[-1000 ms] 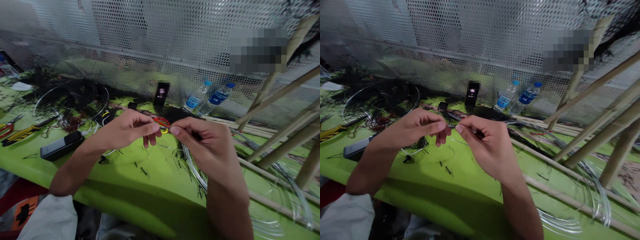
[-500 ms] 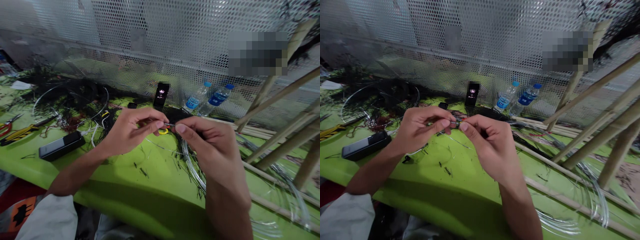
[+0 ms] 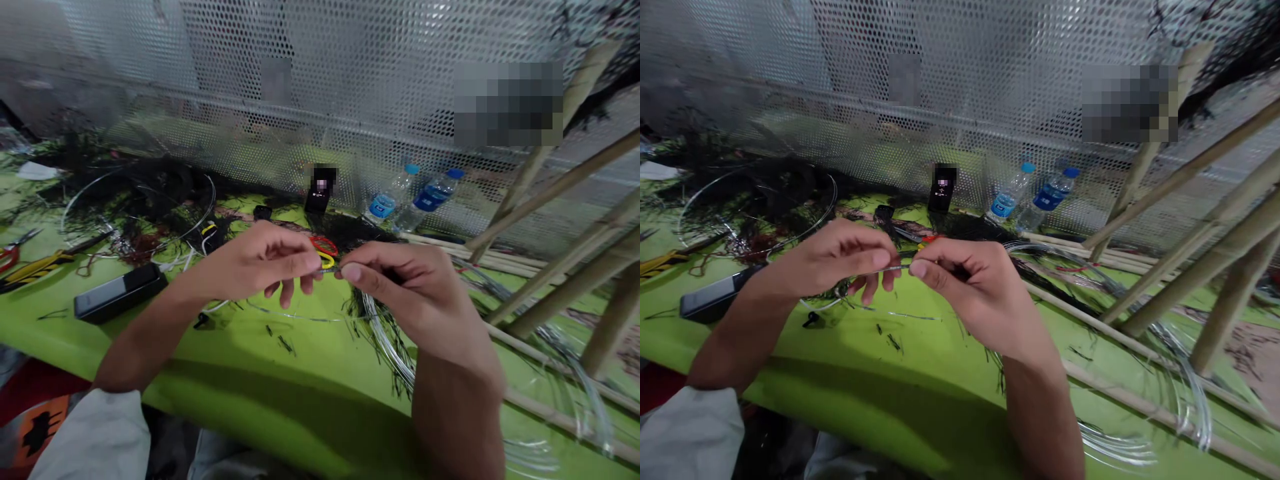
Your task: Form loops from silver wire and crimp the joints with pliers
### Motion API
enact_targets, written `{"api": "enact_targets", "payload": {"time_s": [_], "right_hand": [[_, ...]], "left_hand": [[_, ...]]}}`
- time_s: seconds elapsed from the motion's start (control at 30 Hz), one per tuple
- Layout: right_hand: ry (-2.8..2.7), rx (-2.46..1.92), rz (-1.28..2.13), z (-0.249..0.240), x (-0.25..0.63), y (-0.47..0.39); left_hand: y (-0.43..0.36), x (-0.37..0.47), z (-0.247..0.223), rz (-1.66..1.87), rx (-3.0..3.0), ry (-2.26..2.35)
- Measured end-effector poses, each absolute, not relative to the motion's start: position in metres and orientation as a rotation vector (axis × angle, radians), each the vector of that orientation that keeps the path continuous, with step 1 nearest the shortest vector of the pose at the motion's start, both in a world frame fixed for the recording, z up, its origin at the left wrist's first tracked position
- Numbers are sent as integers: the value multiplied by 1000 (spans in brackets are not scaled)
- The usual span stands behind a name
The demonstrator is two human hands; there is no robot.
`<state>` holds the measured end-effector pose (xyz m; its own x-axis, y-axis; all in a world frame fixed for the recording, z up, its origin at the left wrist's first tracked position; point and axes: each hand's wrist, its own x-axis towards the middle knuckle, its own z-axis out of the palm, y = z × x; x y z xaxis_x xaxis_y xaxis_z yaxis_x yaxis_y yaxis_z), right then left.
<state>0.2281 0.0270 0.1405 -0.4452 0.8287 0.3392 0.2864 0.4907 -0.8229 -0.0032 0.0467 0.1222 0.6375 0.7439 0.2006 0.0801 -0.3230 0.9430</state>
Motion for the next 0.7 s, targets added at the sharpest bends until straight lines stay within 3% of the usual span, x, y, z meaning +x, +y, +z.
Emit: {"api": "enact_targets", "payload": {"time_s": [0.1,0.4,0.57,0.7], "right_hand": [[-1994,-935,877,142,228,25],[-2060,-949,927,142,226,19],[-2021,-985,991,142,225,20],[-1929,-1026,1096,137,225,28]], "left_hand": [[51,-4,127,533,1521,607],[54,-5,122,492,1359,548],[49,-6,124,687,1681,678],[45,-3,119,1049,2377,715]]}}
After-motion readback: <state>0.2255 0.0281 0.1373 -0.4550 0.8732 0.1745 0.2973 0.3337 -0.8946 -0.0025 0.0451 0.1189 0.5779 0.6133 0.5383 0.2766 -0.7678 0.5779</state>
